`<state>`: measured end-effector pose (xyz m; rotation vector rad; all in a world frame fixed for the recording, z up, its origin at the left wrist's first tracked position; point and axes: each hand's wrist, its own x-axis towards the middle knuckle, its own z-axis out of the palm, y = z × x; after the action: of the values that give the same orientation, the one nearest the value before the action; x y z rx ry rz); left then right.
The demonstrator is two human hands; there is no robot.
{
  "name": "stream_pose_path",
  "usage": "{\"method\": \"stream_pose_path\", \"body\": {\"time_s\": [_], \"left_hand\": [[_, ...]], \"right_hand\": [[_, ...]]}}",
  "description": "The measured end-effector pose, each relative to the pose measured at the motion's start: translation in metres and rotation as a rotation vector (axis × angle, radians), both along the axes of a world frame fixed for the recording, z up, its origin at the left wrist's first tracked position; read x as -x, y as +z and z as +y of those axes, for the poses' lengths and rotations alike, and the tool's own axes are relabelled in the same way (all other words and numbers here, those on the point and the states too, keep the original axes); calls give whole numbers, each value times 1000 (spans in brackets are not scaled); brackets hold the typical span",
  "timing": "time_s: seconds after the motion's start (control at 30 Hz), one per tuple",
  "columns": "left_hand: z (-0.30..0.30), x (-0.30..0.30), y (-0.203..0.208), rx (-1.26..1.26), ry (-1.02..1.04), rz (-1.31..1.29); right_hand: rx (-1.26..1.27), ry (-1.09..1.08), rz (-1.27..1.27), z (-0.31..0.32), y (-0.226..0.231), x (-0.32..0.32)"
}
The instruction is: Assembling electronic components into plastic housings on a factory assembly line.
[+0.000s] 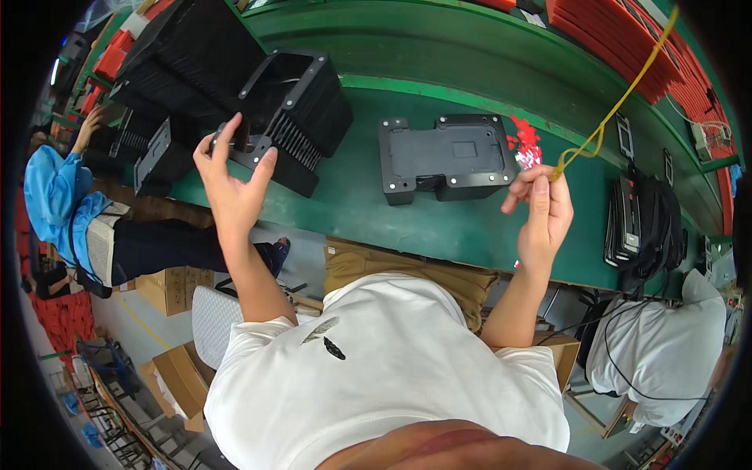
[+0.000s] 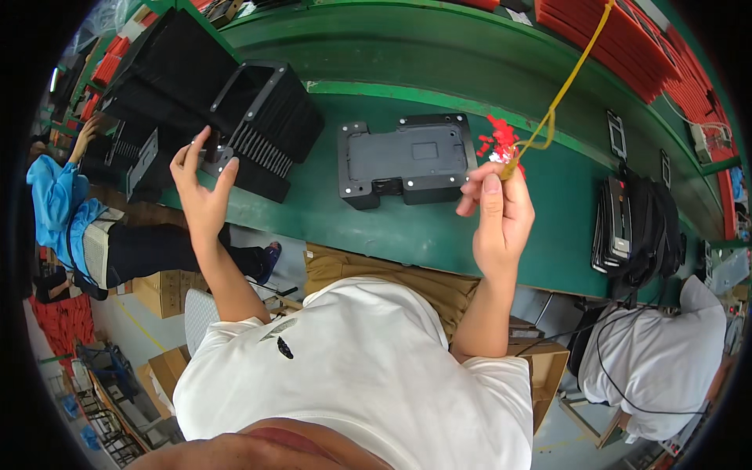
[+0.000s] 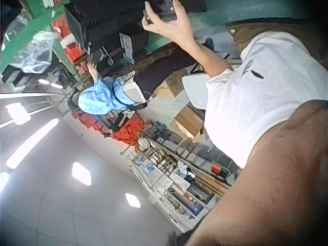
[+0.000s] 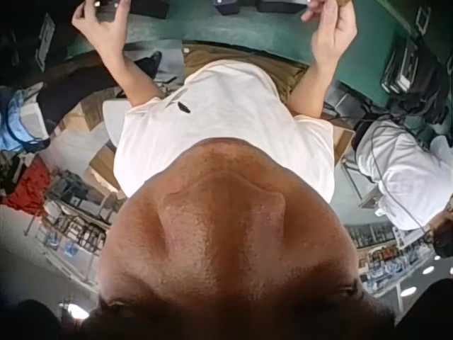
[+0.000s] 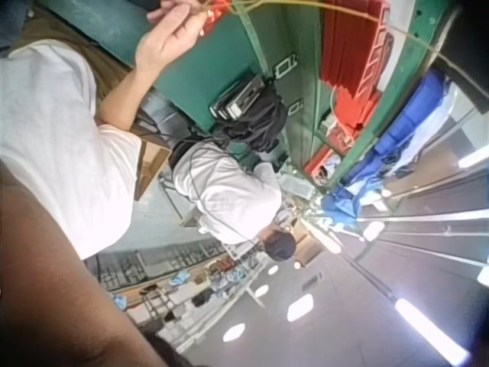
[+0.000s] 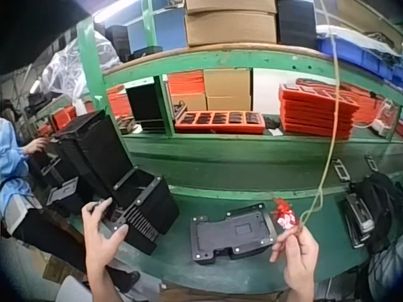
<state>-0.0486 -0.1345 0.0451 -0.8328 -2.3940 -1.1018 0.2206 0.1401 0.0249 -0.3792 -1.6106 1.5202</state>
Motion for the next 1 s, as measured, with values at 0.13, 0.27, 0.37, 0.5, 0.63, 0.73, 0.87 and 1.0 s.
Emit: {"method": "stream_pose_path", "body": {"time_s": [0.13, 0.27, 0.37, 0.5, 0.63, 0.73, 0.87, 1.0], "left_hand": [[2, 12, -22, -81, -34, 56], [1, 8, -21, -123, -44, 75], [-4, 6, -12, -95, -40, 57], [-14, 7, -5, -24, -93, 9], [-31, 24, -8, 2, -120, 49], [-42, 29, -3, -349, -177, -244], [-47, 31, 4, -352, -108, -236], [-48, 33, -19, -457, -149, -422]], "right_hand": [[-12, -66, -94, 2, -1, 2], [-10, -166, -194, 13, -26, -3], [-6, -230, -245, 27, -57, -11], [146, -360, -276, 36, -98, -22], [92, -399, -378, 42, -120, -21], [-168, -426, -607, 32, -118, -18], [-289, -424, -643, 27, -113, -18], [-297, -423, -671, 25, -112, -17]]}}
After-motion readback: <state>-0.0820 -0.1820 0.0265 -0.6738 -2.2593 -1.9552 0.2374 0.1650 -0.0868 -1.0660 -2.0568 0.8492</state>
